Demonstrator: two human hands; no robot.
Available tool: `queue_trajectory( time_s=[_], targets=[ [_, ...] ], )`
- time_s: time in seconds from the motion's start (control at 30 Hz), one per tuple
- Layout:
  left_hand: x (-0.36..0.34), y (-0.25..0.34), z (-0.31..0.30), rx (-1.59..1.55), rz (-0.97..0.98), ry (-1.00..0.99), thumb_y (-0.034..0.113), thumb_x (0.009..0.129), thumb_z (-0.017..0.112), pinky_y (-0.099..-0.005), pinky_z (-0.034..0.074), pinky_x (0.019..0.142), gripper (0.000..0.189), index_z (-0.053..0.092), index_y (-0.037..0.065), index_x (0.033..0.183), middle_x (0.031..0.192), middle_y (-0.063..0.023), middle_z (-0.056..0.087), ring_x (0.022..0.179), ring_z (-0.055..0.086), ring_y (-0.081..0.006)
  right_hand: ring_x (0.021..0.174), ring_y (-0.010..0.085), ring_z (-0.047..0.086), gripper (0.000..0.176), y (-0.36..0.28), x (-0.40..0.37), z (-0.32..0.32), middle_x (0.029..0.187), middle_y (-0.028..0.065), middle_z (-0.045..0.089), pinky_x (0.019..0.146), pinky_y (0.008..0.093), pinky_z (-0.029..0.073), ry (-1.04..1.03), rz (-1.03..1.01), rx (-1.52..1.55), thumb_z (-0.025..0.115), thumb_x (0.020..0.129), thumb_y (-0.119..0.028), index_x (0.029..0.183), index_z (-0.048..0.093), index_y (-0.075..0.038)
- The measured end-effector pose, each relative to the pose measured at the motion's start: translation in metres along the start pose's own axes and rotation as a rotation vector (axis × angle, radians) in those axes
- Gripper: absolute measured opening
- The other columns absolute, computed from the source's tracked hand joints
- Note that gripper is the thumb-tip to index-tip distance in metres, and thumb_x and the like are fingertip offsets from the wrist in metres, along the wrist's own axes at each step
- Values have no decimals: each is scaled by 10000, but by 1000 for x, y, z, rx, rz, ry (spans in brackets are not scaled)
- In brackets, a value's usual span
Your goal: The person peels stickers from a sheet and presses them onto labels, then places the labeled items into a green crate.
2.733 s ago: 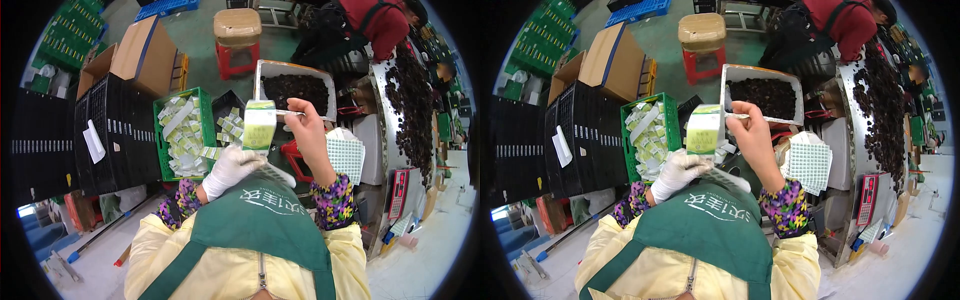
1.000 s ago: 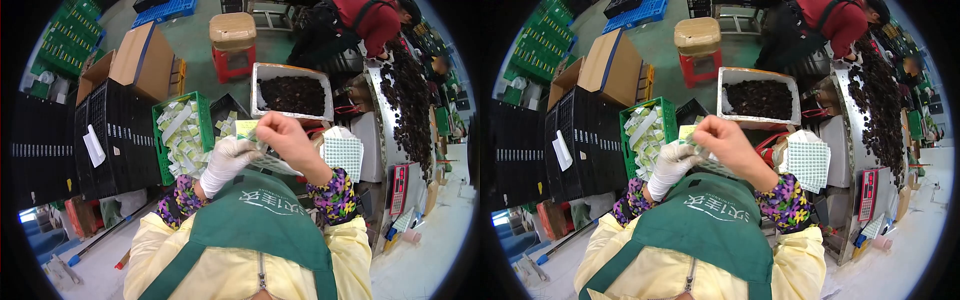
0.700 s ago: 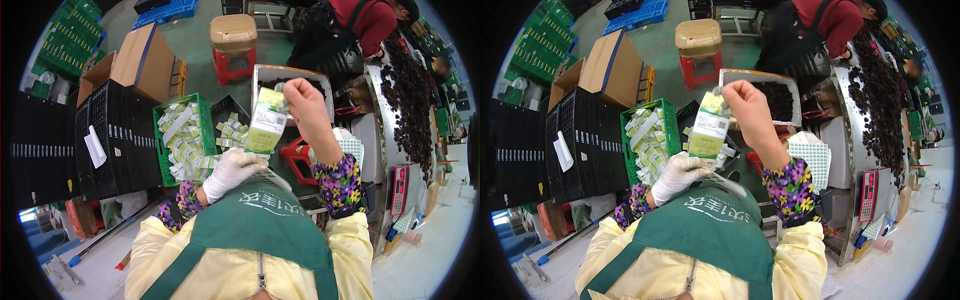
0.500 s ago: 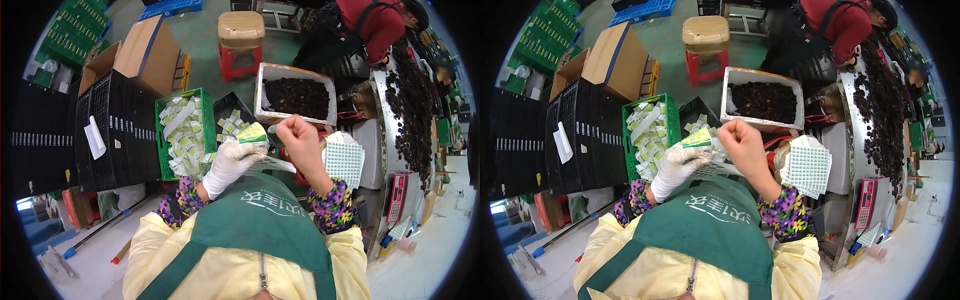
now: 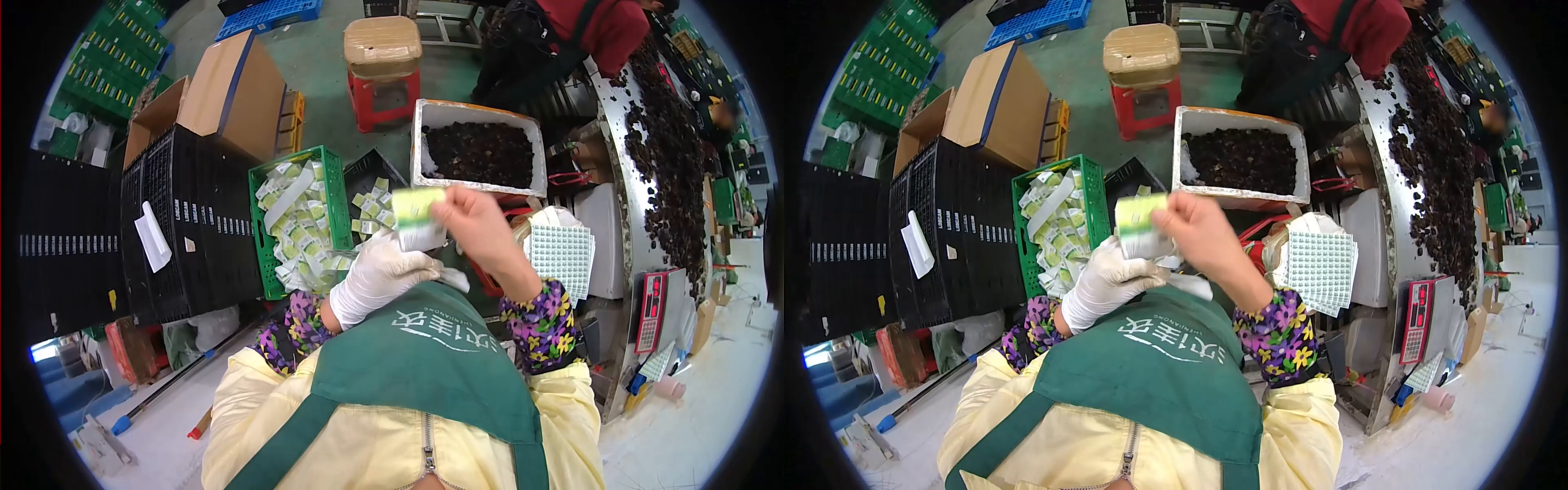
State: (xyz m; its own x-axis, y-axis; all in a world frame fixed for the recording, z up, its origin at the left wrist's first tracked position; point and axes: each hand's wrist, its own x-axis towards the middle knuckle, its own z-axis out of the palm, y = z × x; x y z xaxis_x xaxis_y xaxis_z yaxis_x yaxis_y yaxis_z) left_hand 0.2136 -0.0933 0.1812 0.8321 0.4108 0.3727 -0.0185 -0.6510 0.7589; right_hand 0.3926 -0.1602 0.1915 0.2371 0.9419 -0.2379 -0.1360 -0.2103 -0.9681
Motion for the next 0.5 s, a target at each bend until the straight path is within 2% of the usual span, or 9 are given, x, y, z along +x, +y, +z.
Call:
queue_trajectory(
  time_s=[0.1,0.13,0.17,0.2,0.27,0.3,0.33,0.43,0.5],
  targets=[
    [-12,-8,8,100,-132,-245,220,745,752,-397,503,776,141,744,147,866,869,-111,690,863,661,-288,625,-5,402,178,-24,15,-12,712,-69,531,550,169,319,141,-8,172,586,955,-200,850,596,-57],
    [-16,-8,12,104,-130,-245,220,745,752,-397,503,776,141,744,147,866,869,-111,690,863,661,-288,610,-8,384,187,-22,19,-15,690,-74,515,538,168,297,193,-40,194,582,958,-210,842,595,-63],
    [-20,-8,15,-40,-233,-204,212,751,752,-387,511,752,148,745,131,875,854,-112,695,835,669,-287,655,2,434,146,-18,20,-18,740,-48,542,575,168,340,266,9,145,574,955,-175,936,603,-34],
    [-19,-7,15,-186,-336,-159,204,756,752,-378,519,728,155,745,116,884,838,-113,700,806,677,-285,655,2,434,146,-16,19,-16,740,-48,542,575,168,340,262,9,145,574,955,-175,936,603,-34],
    [-18,-4,10,-146,-332,-106,145,741,762,-342,471,723,156,745,97,888,841,-75,714,788,663,-241,708,22,481,185,-8,6,-7,821,-21,576,640,182,411,416,-141,19,580,930,-112,1052,585,28],
    [-16,-3,7,-121,-319,-38,141,742,760,-338,469,721,153,745,96,887,839,-77,712,785,661,-242,712,22,487,254,2,-1,-5,858,-19,572,640,183,422,358,-209,-18,584,902,-54,1138,557,36],
    [-12,-4,5,-95,-304,28,137,744,758,-334,468,719,150,744,95,887,837,-80,711,782,660,-243,703,21,488,231,6,-9,1,868,-21,573,616,190,417,324,-234,-47,593,890,-30,1116,577,19],
    [-5,-3,1,-21,-230,24,182,747,754,-362,494,677,141,738,116,870,828,-68,706,761,669,-279,681,33,491,200,4,-23,15,859,-15,581,599,195,409,289,-164,-133,612,878,-25,1077,608,-11],
    [-4,-4,2,22,-196,6,188,736,759,-367,484,678,135,734,122,852,827,-58,705,758,664,-276,636,87,504,176,3,-22,20,835,20,605,588,236,421,309,-258,-265,642,846,-37,1021,635,-31]
  ],
)
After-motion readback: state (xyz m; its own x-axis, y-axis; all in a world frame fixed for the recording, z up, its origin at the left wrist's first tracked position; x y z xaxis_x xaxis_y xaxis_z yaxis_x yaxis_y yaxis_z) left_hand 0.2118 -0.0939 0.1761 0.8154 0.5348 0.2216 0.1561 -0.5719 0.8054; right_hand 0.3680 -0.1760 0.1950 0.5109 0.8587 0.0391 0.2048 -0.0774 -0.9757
